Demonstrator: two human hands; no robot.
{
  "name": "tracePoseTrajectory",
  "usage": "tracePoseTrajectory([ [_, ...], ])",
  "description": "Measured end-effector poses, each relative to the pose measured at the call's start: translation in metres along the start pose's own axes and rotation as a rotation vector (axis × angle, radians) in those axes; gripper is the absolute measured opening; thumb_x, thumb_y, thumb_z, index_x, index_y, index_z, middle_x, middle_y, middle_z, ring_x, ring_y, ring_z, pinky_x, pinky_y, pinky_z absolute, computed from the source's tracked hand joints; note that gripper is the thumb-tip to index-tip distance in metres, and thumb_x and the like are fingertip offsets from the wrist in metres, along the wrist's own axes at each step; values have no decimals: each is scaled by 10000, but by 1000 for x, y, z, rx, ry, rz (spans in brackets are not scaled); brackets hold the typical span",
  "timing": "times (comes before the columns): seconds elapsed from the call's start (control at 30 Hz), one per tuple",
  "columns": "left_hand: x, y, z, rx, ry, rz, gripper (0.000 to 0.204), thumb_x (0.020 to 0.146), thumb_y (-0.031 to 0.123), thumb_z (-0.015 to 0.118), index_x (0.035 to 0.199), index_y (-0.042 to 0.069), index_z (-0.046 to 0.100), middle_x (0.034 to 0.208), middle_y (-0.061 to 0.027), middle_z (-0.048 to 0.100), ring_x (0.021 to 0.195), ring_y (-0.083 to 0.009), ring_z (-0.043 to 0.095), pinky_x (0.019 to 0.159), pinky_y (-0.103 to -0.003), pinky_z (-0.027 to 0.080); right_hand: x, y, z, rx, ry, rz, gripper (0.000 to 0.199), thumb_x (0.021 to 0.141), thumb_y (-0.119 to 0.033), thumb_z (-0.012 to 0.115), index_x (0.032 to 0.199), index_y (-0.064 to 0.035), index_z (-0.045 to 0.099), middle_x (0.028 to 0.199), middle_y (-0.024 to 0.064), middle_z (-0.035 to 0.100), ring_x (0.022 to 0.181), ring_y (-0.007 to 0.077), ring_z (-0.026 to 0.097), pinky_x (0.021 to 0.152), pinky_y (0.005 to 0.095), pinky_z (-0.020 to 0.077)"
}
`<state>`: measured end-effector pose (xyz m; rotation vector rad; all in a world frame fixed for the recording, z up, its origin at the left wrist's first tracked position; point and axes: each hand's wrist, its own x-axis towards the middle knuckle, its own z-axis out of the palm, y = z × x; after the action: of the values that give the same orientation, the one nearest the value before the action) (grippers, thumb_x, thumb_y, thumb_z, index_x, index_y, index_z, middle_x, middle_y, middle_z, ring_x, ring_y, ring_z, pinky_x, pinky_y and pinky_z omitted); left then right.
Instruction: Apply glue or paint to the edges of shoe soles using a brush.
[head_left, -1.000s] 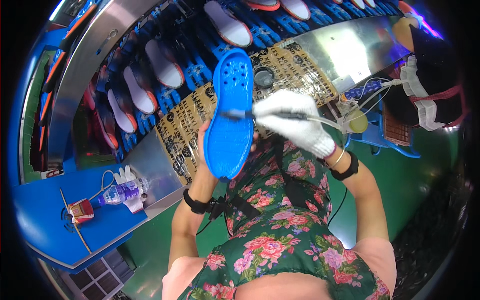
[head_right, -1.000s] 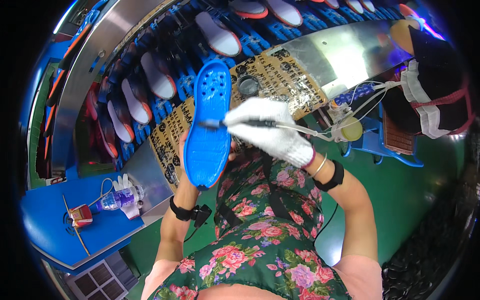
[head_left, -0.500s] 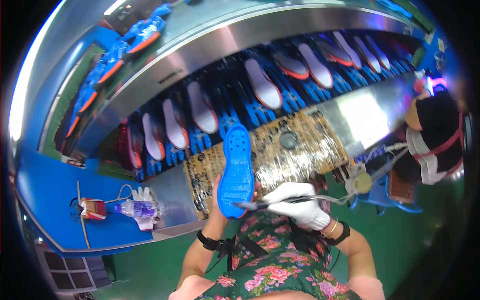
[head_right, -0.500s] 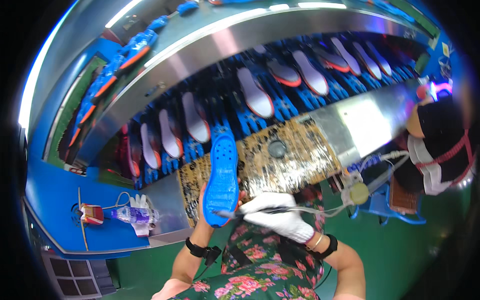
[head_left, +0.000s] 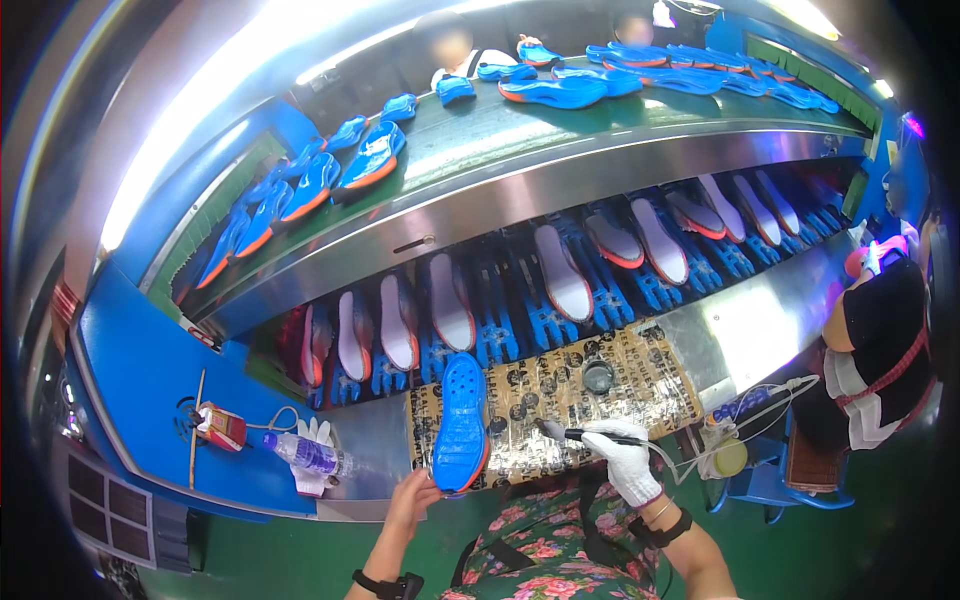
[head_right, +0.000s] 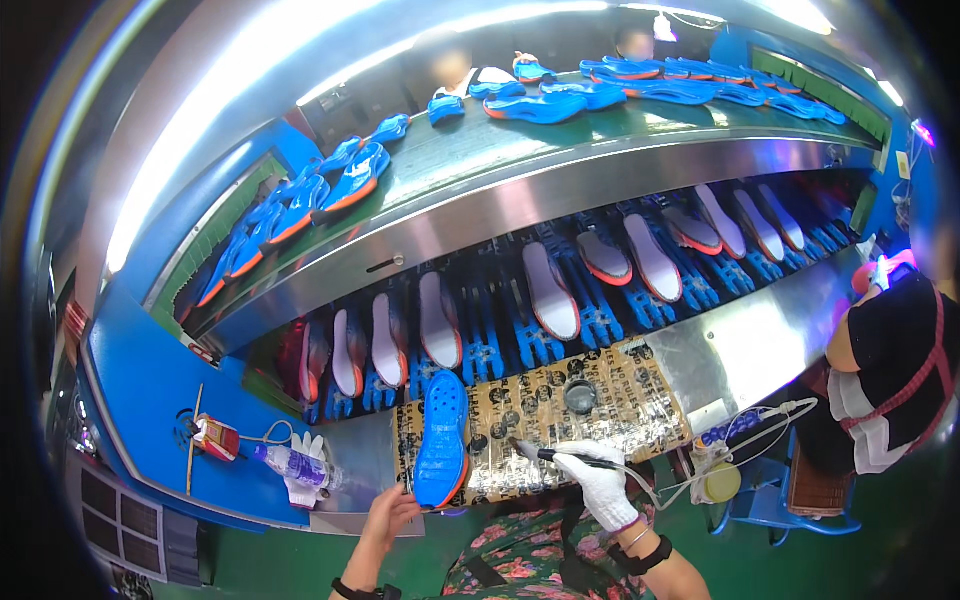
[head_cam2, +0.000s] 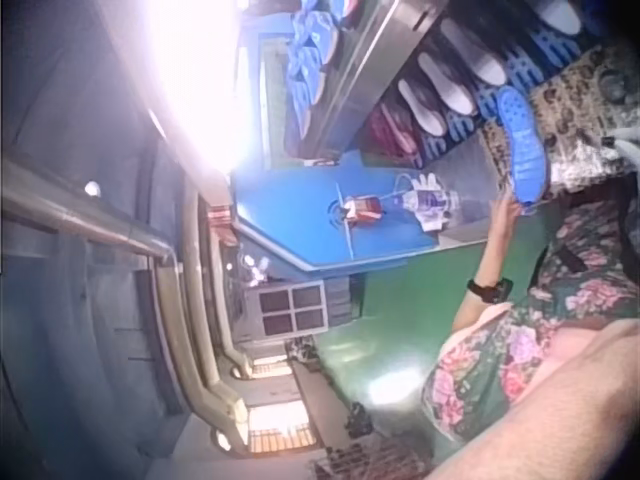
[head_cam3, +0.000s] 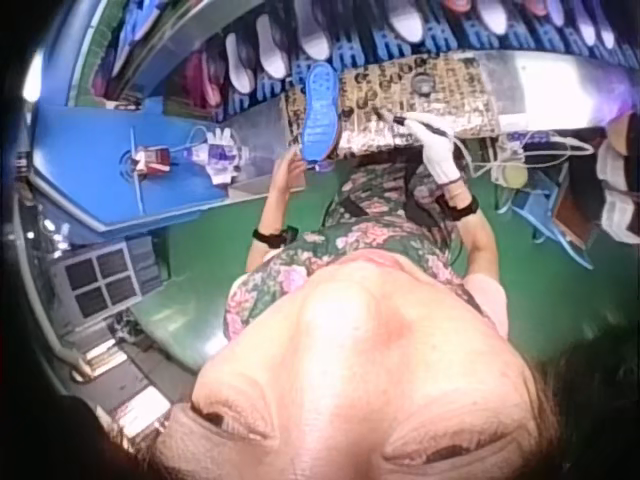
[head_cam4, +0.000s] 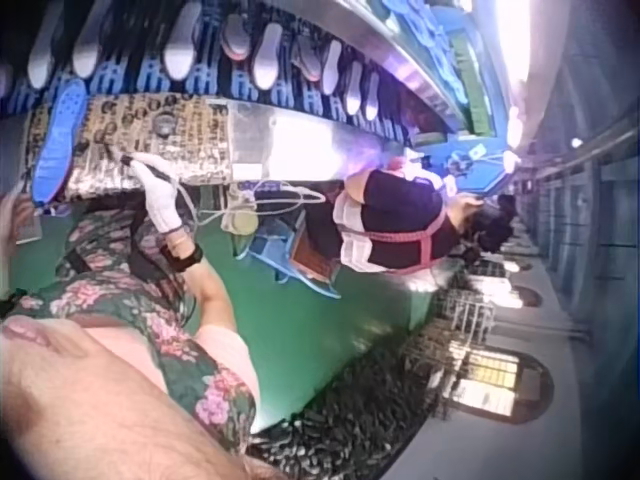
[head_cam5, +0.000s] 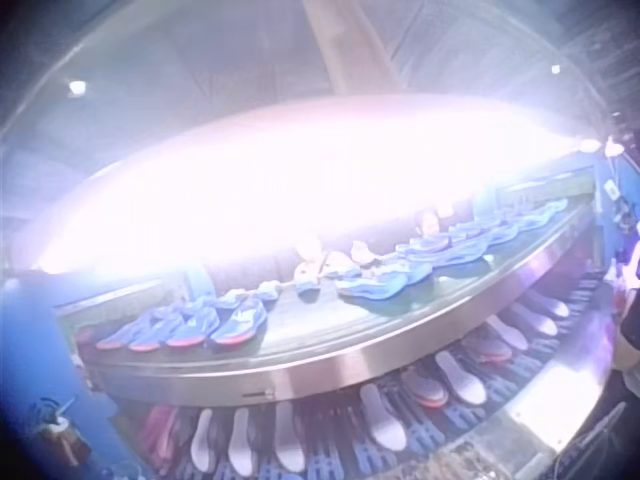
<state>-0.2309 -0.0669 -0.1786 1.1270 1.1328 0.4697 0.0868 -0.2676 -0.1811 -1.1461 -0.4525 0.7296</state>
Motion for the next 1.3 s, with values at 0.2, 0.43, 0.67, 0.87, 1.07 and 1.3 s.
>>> tracePoseTrajectory([
  [0.2,-40,127,71,1389,-321,306,924,903,592,682,1514,-40,397,949,-172,727,810,-274,725,733,-395,571,13,-5,-9,75,-22,-43,162,852,-15,777,1013,4,777,878,45,745,736,94,664,671,233,518],
  [0.43,-14,293,211,1144,-642,940,734,917,418,736,1456,-22,501,982,-188,735,906,-255,722,838,-391,558,11,-10,-27,166,67,-127,161,854,-13,779,1012,16,775,909,50,752,764,90,672,699,229,523],
  [0.67,92,438,367,1034,-198,1297,693,873,341,721,1421,-41,534,1227,-211,676,1080,-280,672,946,-383,524,13,-11,-40,201,111,-146,158,860,-17,775,1016,11,771,910,25,749,774,79,667,713,224,523],
  [0.87,192,470,428,1304,105,1148,1038,869,585,658,1580,-35,227,1359,-350,574,1290,-447,566,1130,-504,385,17,-11,-46,131,110,-118,154,866,-32,774,1016,2,776,872,5,735,772,59,645,701,221,511],
  [1.07,226,466,430,1174,214,1261,740,871,574,699,1411,112,492,1222,-326,650,1161,-488,605,1046,-557,420,10,-6,-56,118,146,-132,168,874,-60,772,1029,5,775,898,14,745,784,57,642,712,213,504],
  [1.3,167,446,332,192,-220,1044,439,907,394,787,1134,93,561,1005,-107,613,900,-176,640,650,-314,571,-1,-12,-51,157,116,-140,182,881,-60,764,1049,9,772,928,28,761,823,70,667,740,221,520],
])
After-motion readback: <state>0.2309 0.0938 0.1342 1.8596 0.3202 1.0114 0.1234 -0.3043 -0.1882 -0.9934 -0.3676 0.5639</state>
